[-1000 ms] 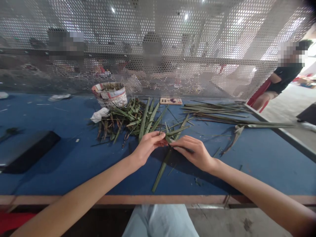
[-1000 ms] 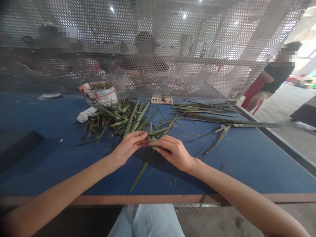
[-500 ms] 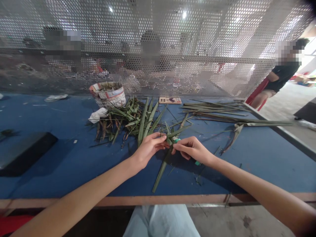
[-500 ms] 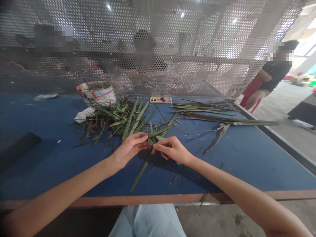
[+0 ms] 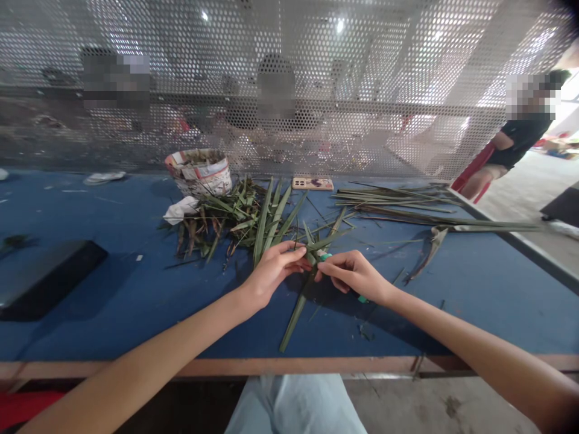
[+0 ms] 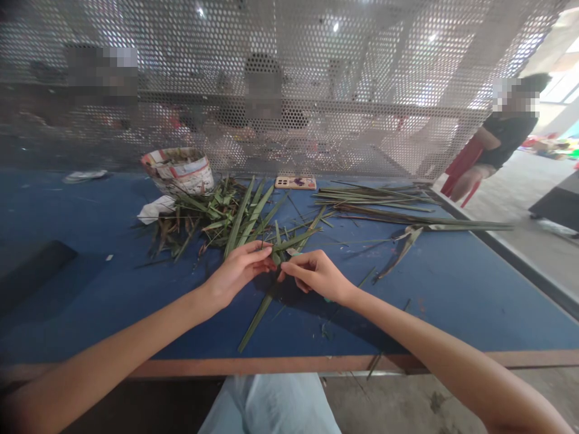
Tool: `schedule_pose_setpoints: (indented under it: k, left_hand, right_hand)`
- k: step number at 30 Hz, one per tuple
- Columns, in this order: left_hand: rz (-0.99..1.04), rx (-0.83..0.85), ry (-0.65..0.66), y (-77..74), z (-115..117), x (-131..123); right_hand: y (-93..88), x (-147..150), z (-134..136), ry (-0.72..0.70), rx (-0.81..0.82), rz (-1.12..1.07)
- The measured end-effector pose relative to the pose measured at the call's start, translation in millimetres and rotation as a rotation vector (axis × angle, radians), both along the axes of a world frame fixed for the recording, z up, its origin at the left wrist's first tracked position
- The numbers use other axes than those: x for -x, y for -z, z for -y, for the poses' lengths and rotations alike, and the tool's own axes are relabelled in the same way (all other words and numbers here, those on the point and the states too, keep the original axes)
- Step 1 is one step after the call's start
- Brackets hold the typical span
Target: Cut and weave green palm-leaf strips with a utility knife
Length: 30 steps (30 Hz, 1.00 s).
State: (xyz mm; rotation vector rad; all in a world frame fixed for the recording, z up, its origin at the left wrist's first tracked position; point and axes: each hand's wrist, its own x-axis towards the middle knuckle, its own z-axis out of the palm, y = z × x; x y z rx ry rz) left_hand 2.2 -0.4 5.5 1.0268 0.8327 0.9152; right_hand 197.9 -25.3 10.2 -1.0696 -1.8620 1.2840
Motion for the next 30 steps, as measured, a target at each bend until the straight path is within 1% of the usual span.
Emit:
schedule_pose_setpoints:
  k: [6, 13, 21, 24, 30]
  left_hand:
    - [-0.016, -0.012, 0.002, -1.7, 1, 0]
    - [-0.114, -0.076, -0.002, -6.3, 4, 0]
    - [-0.124, -0.107, -0.086, -10.2, 7, -3]
    - [-0.120, -0.128, -0.124, -10.8, 8, -4]
    - [-0.131, -0.140, -0.146, -10.4, 8, -4]
  right_hand:
    - [1.2, 0, 0, 0.006, 0.005, -0.009]
    - [2.7, 2, 0, 0.016, -0.008, -0.014]
    - [7.0, 3, -1, 0.048, -0.063, -0.077]
    - [7.5, 3, -1, 0.052, -0.061, -0.085]
    - [6.8, 2, -1, 0.045, -0.039, -0.089]
